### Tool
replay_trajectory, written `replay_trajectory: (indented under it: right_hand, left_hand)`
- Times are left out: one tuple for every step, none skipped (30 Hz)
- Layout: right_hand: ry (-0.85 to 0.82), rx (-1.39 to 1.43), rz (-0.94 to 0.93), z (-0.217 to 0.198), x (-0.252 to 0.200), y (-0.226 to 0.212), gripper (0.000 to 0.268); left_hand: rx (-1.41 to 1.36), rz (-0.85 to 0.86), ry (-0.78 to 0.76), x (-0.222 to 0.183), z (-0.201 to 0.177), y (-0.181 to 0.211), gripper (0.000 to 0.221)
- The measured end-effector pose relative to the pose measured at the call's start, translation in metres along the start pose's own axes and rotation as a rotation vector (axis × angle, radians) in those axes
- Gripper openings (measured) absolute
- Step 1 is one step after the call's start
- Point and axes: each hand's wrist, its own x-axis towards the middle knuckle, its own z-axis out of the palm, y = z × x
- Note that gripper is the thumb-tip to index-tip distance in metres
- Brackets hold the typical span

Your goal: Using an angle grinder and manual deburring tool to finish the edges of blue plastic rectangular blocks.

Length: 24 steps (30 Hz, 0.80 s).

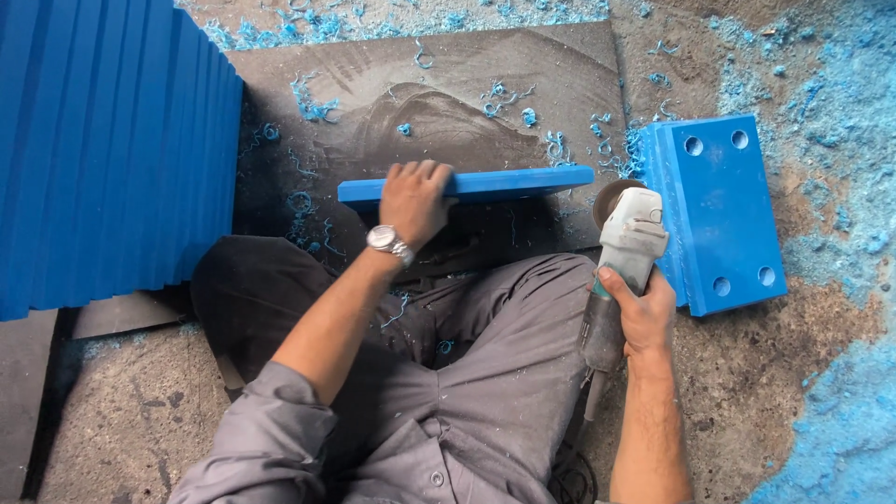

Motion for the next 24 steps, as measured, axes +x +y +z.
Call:
replay_trajectory:
  right_hand:
    - [0.001,0.002,-0.002,0.0,0.005,-0.001,0.047]
    - [-0.008,-0.01,-0.013,0.0,0.009,-0.002,0.047]
    - [-0.013,-0.026,-0.015,-0.003,0.009,-0.002,0.046]
    - [-0.009,-0.028,-0.01,-0.002,0.009,-0.003,0.046]
    - [-0.021,-0.019,-0.003,-0.001,0.012,-0.006,0.046]
    - [-0.033,-0.011,0.005,0.001,0.014,-0.008,0.046]
    - [-0.032,-0.012,0.009,0.002,0.014,-0.01,0.046]
    - [-0.044,0.008,0.01,0.003,0.014,-0.012,0.047]
    - [-0.054,0.028,0.015,0.005,0.013,-0.012,0.047]
    - [-0.054,0.027,0.022,0.006,0.011,-0.012,0.047]
    - [-0.051,0.029,0.017,0.008,0.011,-0.012,0.048]
    - [-0.048,0.031,0.011,0.009,0.011,-0.013,0.049]
    - [-0.052,0.031,0.011,0.011,0.01,-0.014,0.049]
    - [-0.055,0.034,-0.001,0.012,0.01,-0.016,0.051]
    - [-0.054,0.035,-0.015,0.012,0.009,-0.017,0.052]
    - [-0.053,0.035,-0.015,0.012,0.009,-0.017,0.052]
    - [-0.049,0.041,-0.005,0.012,0.009,-0.017,0.053]
    - [-0.045,0.046,0.006,0.012,0.01,-0.017,0.054]
    - [-0.043,0.045,0.011,0.009,0.01,-0.014,0.054]
    - [-0.046,0.049,0.005,0.007,0.01,-0.011,0.054]
    - [-0.051,0.053,-0.004,0.005,0.012,-0.008,0.054]
    - [-0.051,0.052,-0.003,0.004,0.011,-0.008,0.054]
    - [-0.051,0.044,-0.012,0.004,0.011,-0.008,0.054]
    - [-0.052,0.037,-0.021,0.003,0.012,-0.009,0.055]
  left_hand:
    - [0.002,0.002,0.002,-0.007,-0.016,-0.014,0.042]
    - [0.044,-0.041,0.036,-0.014,-0.033,-0.028,0.043]
    - [0.081,-0.086,0.063,-0.024,-0.048,-0.04,0.045]
    - [0.078,-0.084,0.057,-0.031,-0.057,-0.047,0.045]
    - [0.052,-0.143,0.075,-0.036,-0.066,-0.056,0.047]
    - [0.025,-0.202,0.093,-0.04,-0.075,-0.064,0.049]
    - [0.024,-0.203,0.09,-0.045,-0.068,-0.071,0.049]
    - [-0.27,-0.422,0.046,-0.05,-0.061,-0.078,0.048]
    - [-0.566,-0.639,-0.005,-0.057,-0.054,-0.086,0.047]
    - [-0.565,-0.642,-0.011,-0.058,-0.05,-0.086,0.047]
    - [-0.678,-0.625,-0.02,-0.058,-0.046,-0.086,0.047]
    - [-0.791,-0.607,-0.029,-0.057,-0.043,-0.085,0.047]
    - [-0.789,-0.61,-0.026,-0.058,-0.043,-0.083,0.047]
    - [-0.752,-0.555,-0.048,-0.058,-0.044,-0.081,0.046]
    - [-0.717,-0.498,-0.073,-0.058,-0.044,-0.078,0.045]
    - [-0.717,-0.498,-0.073,-0.06,-0.043,-0.078,0.045]
    - [-0.749,-0.457,-0.065,-0.06,-0.042,-0.078,0.041]
    - [-0.78,-0.415,-0.057,-0.06,-0.041,-0.079,0.038]
    - [-0.782,-0.417,-0.062,-0.061,-0.043,-0.076,0.038]
    - [-0.726,-0.423,-0.071,-0.061,-0.045,-0.074,0.038]
    - [-0.67,-0.429,-0.076,-0.061,-0.047,-0.072,0.039]
    - [-0.67,-0.43,-0.077,-0.061,-0.047,-0.072,0.039]
    - [-0.651,-0.418,-0.07,-0.059,-0.048,-0.072,0.038]
    - [-0.633,-0.406,-0.063,-0.058,-0.048,-0.072,0.038]
